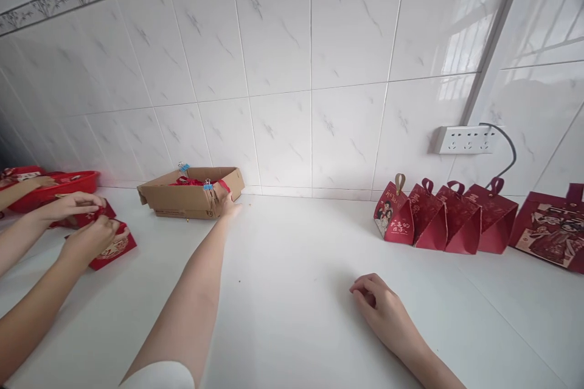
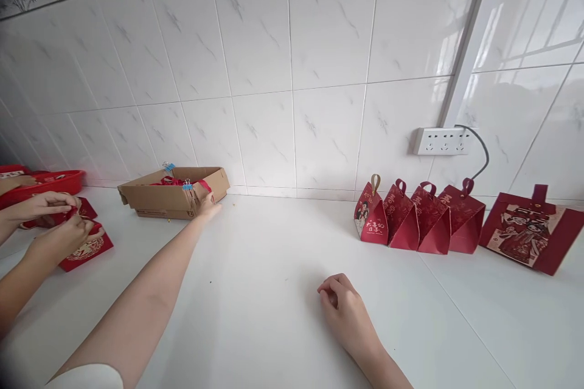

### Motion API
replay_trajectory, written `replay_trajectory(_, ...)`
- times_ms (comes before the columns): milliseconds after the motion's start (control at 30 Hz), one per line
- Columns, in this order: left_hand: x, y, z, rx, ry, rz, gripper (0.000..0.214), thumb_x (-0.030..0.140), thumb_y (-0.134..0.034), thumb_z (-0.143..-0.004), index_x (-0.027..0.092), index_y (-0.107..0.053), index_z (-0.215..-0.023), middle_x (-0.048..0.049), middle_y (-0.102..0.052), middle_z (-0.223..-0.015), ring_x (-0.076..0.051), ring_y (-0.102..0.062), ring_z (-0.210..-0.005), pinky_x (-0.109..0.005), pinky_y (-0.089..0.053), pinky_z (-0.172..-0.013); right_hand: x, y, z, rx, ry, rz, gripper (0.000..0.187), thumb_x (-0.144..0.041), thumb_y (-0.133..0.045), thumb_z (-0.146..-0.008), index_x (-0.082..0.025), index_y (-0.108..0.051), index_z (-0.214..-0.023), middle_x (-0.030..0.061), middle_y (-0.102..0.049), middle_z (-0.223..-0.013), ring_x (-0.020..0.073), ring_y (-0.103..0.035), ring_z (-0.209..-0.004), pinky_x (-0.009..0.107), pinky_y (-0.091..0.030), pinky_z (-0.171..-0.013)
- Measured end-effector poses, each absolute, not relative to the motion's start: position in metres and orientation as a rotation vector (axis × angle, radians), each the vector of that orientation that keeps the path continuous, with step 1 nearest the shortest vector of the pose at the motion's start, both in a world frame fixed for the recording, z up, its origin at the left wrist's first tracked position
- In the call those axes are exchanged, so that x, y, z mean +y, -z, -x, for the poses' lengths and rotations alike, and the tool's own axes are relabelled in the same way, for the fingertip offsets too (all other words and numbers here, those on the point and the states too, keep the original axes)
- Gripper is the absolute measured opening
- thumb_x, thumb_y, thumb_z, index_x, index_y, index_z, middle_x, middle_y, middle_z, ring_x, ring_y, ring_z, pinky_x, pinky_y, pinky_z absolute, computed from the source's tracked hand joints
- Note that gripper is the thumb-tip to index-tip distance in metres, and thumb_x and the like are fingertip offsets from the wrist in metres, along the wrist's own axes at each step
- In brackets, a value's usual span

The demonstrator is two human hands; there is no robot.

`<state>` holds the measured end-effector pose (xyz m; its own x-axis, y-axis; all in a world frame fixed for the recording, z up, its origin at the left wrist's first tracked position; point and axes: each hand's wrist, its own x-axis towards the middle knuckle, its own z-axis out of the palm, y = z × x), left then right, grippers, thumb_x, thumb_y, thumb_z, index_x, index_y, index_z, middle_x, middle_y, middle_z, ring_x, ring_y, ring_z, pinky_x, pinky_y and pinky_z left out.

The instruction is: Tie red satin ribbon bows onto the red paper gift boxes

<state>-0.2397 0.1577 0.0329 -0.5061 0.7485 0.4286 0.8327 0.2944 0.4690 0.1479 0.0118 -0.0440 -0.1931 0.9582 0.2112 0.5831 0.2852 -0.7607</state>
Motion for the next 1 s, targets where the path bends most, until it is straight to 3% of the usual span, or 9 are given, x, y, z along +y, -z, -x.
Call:
replay_trajectory(167,0.158,-0.04,0.239,-2.618,1.286,1.533,0.05,0.027,-0.059,-0.073,0.013,-0.047,-0.119,-0.0109,-0.056,-0.118,-0.021,-0.054,-0.096,-0.03,-0.043,-0.072,0.014,0.046,-0.15,-1.893,-0.705,1.399,0.024,-0.035,-0.038,-0.08,-0.025,-0.058,-0.07,0.005,-0.06,-0.088,0.0163,-0.056,-0.061,0.03,-0.05,-0.059)
replay_trajectory(333,0.156,-0.035,0.229,-2.657,1.539,1.635,0.034,0.033,-0.054,-0.085,0.013,-0.054,-0.112,-0.0071,-0.057,-0.112,-0.023,-0.057,-0.097,-0.039,-0.049,-0.081,0.015,0.048,-0.151,-1.902,-0.726,1.418,0.025,-0.036,-0.037,-0.08,-0.025,-0.058,-0.072,0.0046,-0.06,-0.091,0.0163,-0.056,-0.063,0.03,-0.05,-0.062)
replay_trajectory(567,0.141,-0.017,0.191,-2.581,1.997,1.544,0.033,0.032,-0.051,-0.087,0.016,-0.052,-0.115,-0.0089,-0.055,-0.116,-0.02,-0.057,-0.098,-0.04,-0.05,-0.081,0.014,0.046,-0.149,-1.895,-0.745,1.401,0.025,-0.036,-0.038,-0.08,-0.024,-0.058,-0.073,0.0055,-0.06,-0.092,0.0168,-0.058,-0.066,0.031,-0.05,-0.064)
replay_trajectory(633,0.129,-0.012,0.162,-2.5,2.164,1.53,0.029,0.031,-0.053,-0.086,0.014,-0.055,-0.11,-0.0081,-0.058,-0.109,-0.018,-0.058,-0.093,-0.038,-0.05,-0.079,0.014,0.045,-0.148,-1.855,-0.772,1.404,0.027,-0.038,-0.039,-0.081,-0.023,-0.058,-0.072,0.0058,-0.061,-0.091,0.0172,-0.058,-0.067,0.031,-0.05,-0.065)
replay_trajectory(700,0.111,-0.004,0.12,-2.393,2.344,1.528,0.016,0.024,-0.061,-0.078,0.011,-0.059,-0.087,-0.0073,-0.062,-0.084,-0.017,-0.061,-0.082,-0.032,-0.049,-0.076,0.013,0.042,-0.148,-1.772,-0.837,1.407,0.031,-0.045,-0.04,-0.082,-0.023,-0.06,-0.078,0.0063,-0.062,-0.094,0.0182,-0.06,-0.072,0.031,-0.051,-0.066)
replay_trajectory(867,0.046,0.026,-0.005,-2.209,2.724,1.74,0.019,0.022,-0.065,-0.065,0.017,-0.047,-0.066,0.0014,-0.057,-0.059,-0.013,-0.059,-0.059,-0.026,-0.047,-0.061,0.014,0.037,-0.151,-1.53,-1.044,1.217,0.056,-0.058,-0.05,-0.076,-0.021,-0.05,-0.119,0.0104,-0.055,-0.121,0.0223,-0.058,-0.102,0.031,-0.052,-0.074)
replay_trajectory(933,0.023,0.032,-0.038,-2.185,3.045,1.703,0.021,0.021,-0.065,-0.064,0.018,-0.044,-0.068,0.0017,-0.057,-0.06,-0.013,-0.059,-0.059,-0.026,-0.047,-0.059,0.015,0.037,-0.152,-1.481,-1.092,1.115,0.065,-0.058,-0.056,-0.074,-0.019,-0.044,-0.125,0.0114,-0.059,-0.114,0.0222,-0.06,-0.097,0.031,-0.052,-0.07)
replay_trajectory(1000,0.009,0.032,-0.053,-2.157,3.401,1.548,0.024,0.017,-0.066,-0.063,0.018,-0.042,-0.07,0.0026,-0.056,-0.059,-0.012,-0.058,-0.058,-0.025,-0.046,-0.056,0.016,0.037,-0.152,-1.461,-1.083,1.093,0.063,-0.056,-0.06,-0.071,-0.017,-0.049,-0.119,0.0087,-0.065,-0.094,0.0208,-0.062,-0.082,0.03,-0.051,-0.064)
